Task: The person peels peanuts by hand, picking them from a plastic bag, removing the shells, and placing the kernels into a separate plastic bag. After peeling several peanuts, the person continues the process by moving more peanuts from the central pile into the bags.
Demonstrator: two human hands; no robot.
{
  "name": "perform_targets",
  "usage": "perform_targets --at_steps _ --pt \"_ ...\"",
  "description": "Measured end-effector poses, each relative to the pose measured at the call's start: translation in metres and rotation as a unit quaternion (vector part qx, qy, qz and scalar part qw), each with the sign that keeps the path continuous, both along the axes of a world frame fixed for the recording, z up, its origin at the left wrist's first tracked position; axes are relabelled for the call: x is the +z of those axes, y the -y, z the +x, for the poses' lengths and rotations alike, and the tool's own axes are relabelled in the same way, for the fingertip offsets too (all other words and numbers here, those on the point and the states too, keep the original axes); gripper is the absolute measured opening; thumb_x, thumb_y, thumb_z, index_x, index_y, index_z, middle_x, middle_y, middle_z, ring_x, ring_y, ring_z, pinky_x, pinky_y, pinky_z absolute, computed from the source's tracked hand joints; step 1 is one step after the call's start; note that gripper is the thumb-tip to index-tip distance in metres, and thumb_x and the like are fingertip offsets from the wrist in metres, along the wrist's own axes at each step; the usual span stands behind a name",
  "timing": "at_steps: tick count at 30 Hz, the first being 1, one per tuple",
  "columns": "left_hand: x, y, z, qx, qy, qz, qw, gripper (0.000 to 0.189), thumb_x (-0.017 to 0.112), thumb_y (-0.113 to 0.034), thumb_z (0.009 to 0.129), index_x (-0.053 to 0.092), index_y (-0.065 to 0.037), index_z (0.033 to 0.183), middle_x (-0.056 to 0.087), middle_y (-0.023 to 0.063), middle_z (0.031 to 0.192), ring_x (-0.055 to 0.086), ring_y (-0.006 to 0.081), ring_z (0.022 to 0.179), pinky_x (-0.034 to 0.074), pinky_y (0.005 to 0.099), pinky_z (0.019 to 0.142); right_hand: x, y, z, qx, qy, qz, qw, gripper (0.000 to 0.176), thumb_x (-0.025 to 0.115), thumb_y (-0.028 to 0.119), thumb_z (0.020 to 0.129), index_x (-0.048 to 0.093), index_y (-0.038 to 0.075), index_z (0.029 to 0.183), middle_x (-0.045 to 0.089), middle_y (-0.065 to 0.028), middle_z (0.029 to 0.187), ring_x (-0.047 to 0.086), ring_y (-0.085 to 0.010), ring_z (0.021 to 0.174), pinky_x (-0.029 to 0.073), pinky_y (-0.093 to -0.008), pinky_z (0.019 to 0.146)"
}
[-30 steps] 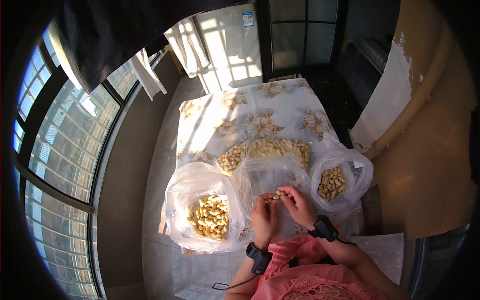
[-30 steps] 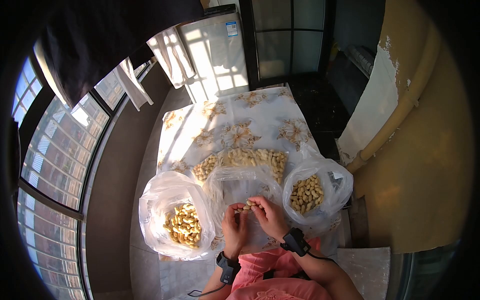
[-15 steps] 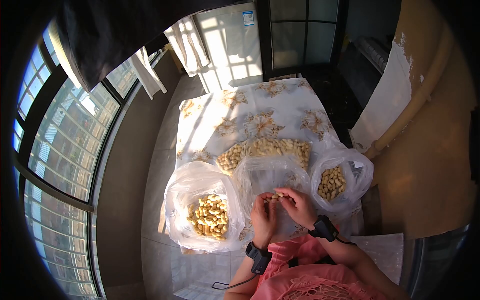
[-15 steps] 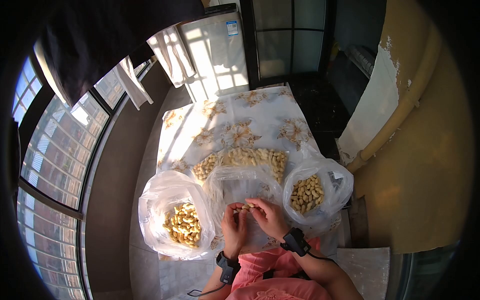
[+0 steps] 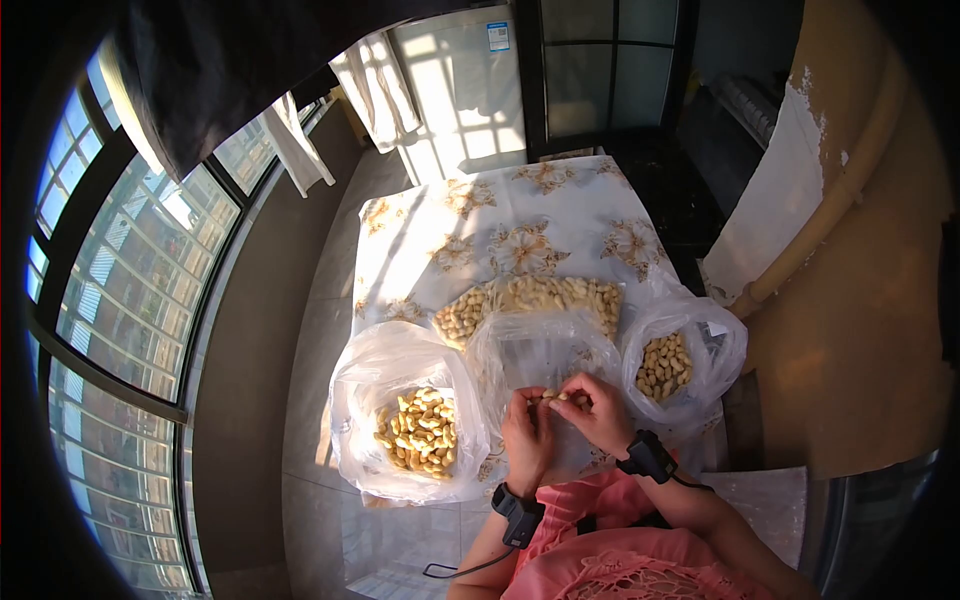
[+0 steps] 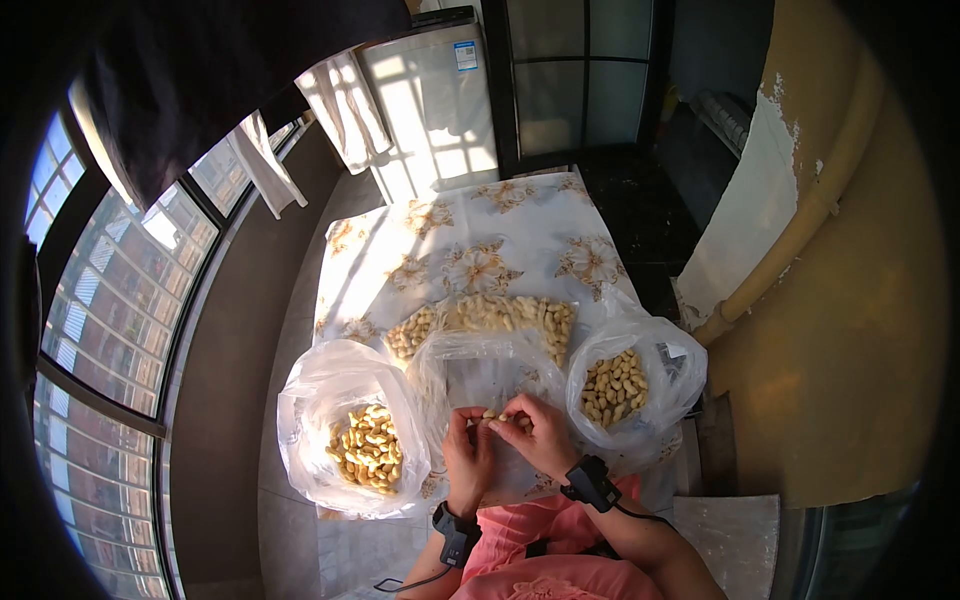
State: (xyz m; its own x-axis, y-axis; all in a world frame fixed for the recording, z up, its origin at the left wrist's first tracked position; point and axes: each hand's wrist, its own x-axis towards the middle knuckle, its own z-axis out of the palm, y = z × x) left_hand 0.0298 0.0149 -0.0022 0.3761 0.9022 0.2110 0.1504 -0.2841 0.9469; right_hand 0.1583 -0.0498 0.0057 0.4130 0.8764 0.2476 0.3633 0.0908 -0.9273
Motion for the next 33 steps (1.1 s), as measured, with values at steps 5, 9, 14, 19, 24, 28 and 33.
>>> perform_targets --at_steps 5,9,14,19,24,28,33 --pt "0.007 0.001 -0.001 -0.006 -0.017 0.005 1.000 0.011 0.062 -0.004 0.093 0.061 -0.002 0.104 0.069 0.0170 0.090 0.069 0.0326 0.081 0.052 0.0381 0.070 -0.002 -0.001 -0.001 -0.011 -0.037 0.000 0.999 0.017 0.073 0.008 0.090 0.060 0.002 0.099 0.064 -0.0006 0.083 0.057 -0.0054 0.071 0.047 -0.0225 0.062" --pt "0.008 0.001 -0.001 -0.014 -0.022 0.003 1.000 0.013 0.063 -0.004 0.093 0.062 -0.003 0.105 0.069 0.0163 0.091 0.069 0.0320 0.082 0.053 0.0375 0.071 -0.001 -0.002 -0.001 -0.020 -0.045 0.003 0.999 0.017 0.071 0.009 0.092 0.061 0.003 0.104 0.064 -0.0007 0.084 0.058 -0.0058 0.071 0.048 -0.0229 0.063" --pt "0.007 0.001 0.000 -0.010 -0.002 0.000 1.000 0.012 0.062 -0.003 0.093 0.063 -0.003 0.105 0.069 0.0150 0.092 0.068 0.0312 0.082 0.053 0.0366 0.072 0.005 0.000 0.000 -0.007 -0.024 -0.013 1.000 0.016 0.070 0.010 0.092 0.064 0.003 0.105 0.066 -0.0032 0.087 0.060 -0.0071 0.072 0.049 -0.0236 0.064" --pt "0.010 -0.001 -0.001 -0.016 0.015 -0.003 1.000 0.012 0.059 -0.001 0.094 0.064 -0.002 0.105 0.068 0.0149 0.095 0.068 0.0307 0.086 0.053 0.0359 0.075 0.003 0.000 0.000 0.002 -0.005 -0.004 1.000 0.015 0.071 0.009 0.091 0.064 0.001 0.103 0.068 -0.0058 0.088 0.064 -0.0093 0.073 0.051 -0.0253 0.064" --pt "0.011 -0.002 -0.001 -0.032 0.015 0.056 0.998 0.015 0.056 -0.002 0.096 0.065 -0.002 0.108 0.067 0.0152 0.098 0.067 0.0318 0.088 0.052 0.0370 0.077 0.004 0.000 0.000 0.006 0.003 -0.013 1.000 0.016 0.072 0.008 0.090 0.064 0.001 0.101 0.069 -0.0072 0.087 0.065 -0.0107 0.072 0.052 -0.0265 0.064" --pt "0.005 -0.002 -0.002 -0.018 0.001 0.040 0.999 0.015 0.055 -0.004 0.097 0.063 -0.003 0.110 0.067 0.0154 0.096 0.067 0.0307 0.087 0.052 0.0368 0.075 0.009 0.000 0.000 0.012 0.032 -0.007 0.999 0.018 0.073 0.011 0.089 0.062 0.001 0.098 0.067 -0.0083 0.085 0.066 -0.0140 0.070 0.051 -0.0283 0.063" --pt "0.005 0.000 -0.004 -0.016 0.030 -0.047 0.998 0.016 0.053 -0.010 0.101 0.060 -0.003 0.115 0.066 0.0153 0.091 0.066 0.0265 0.083 0.051 0.0352 0.074 0.009 -0.001 0.000 0.022 0.044 0.001 0.999 0.019 0.072 0.015 0.091 0.061 0.001 0.098 0.064 -0.0099 0.084 0.065 -0.0183 0.071 0.051 -0.0298 0.064"
